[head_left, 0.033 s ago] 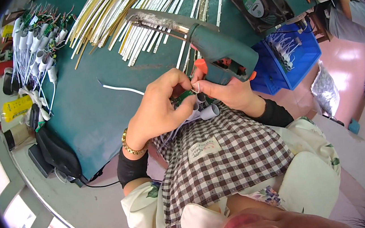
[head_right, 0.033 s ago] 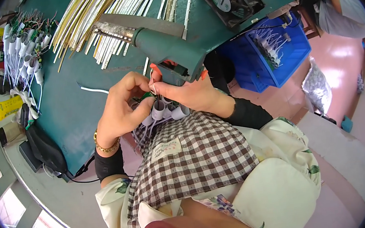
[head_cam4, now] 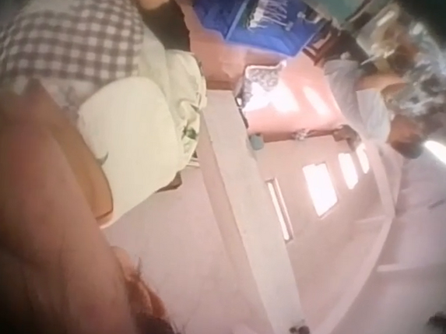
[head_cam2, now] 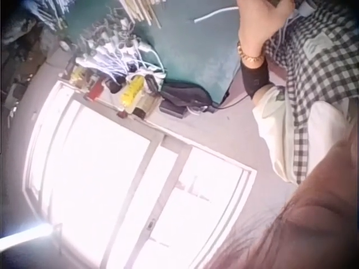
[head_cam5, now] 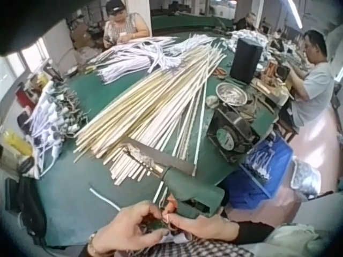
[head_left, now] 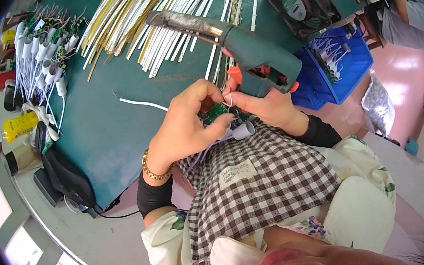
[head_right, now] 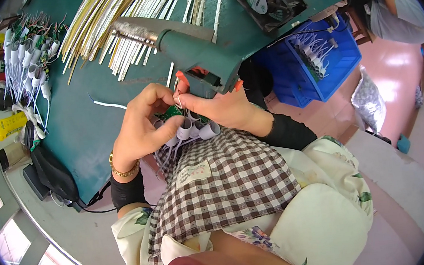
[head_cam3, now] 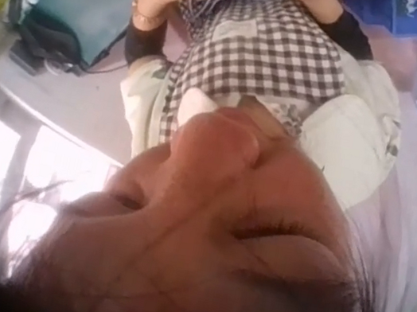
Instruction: The person solders wires to LED components and circuit boards using a soldering iron, then assembles these electronic components into light housings. Wire cutters are used to trim the wires as needed during the assembly process.
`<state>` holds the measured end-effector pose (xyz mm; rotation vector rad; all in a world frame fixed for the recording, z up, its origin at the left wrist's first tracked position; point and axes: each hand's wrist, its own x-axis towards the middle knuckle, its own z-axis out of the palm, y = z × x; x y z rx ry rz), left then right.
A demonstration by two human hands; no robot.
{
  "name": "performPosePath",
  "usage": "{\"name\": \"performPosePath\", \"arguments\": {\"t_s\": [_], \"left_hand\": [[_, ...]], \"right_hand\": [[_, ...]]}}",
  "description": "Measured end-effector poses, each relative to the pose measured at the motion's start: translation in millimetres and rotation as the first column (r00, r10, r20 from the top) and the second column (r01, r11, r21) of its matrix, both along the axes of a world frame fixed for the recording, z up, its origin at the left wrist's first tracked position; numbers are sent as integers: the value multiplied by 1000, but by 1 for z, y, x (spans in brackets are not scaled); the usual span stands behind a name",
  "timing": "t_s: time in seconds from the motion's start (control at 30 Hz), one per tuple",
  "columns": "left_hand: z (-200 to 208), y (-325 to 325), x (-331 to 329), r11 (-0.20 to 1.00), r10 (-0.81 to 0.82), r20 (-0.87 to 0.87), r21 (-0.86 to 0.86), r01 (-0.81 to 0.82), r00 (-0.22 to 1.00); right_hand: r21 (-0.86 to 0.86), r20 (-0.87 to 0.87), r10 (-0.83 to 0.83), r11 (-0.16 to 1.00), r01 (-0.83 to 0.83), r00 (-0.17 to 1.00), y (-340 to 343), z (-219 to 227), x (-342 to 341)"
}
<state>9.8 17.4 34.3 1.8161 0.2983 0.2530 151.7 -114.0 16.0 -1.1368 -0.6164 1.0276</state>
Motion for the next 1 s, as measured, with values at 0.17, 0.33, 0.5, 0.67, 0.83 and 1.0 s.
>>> {"name": "performPosePath", "arguments": {"t_s": [0.17, 0.33, 0.5, 0.67, 0.83, 1.0], "left_hand": [[4, -9, 12, 986, 111, 7, 121, -111, 994], [-5, -4, 14, 963, 95, 103, 243, -118, 990], [-3, -18, 17, 957, 257, -72, -119, -264, 964], [-5, -16, 15, 970, 237, -127, -29, -243, 963], [-3, -19, 14, 972, 234, 4, -38, -234, 972], [2, -21, 16, 922, 175, 80, 336, -192, 981]], "right_hand": [[42, 84, -63, 997, 59, 994, 1, -2, 4], [34, 102, -51, 998, 47, 994, -3, 5, 7], [68, 2, -142, 988, 142, 990, 0, -9, 2], [109, -146, -184, 973, 201, 972, -1, -7, 7], [78, -191, -65, 994, 81, 979, -8, -1, 13], [204, -220, -63, 973, 109, 973, -5, -16, 4]]}}
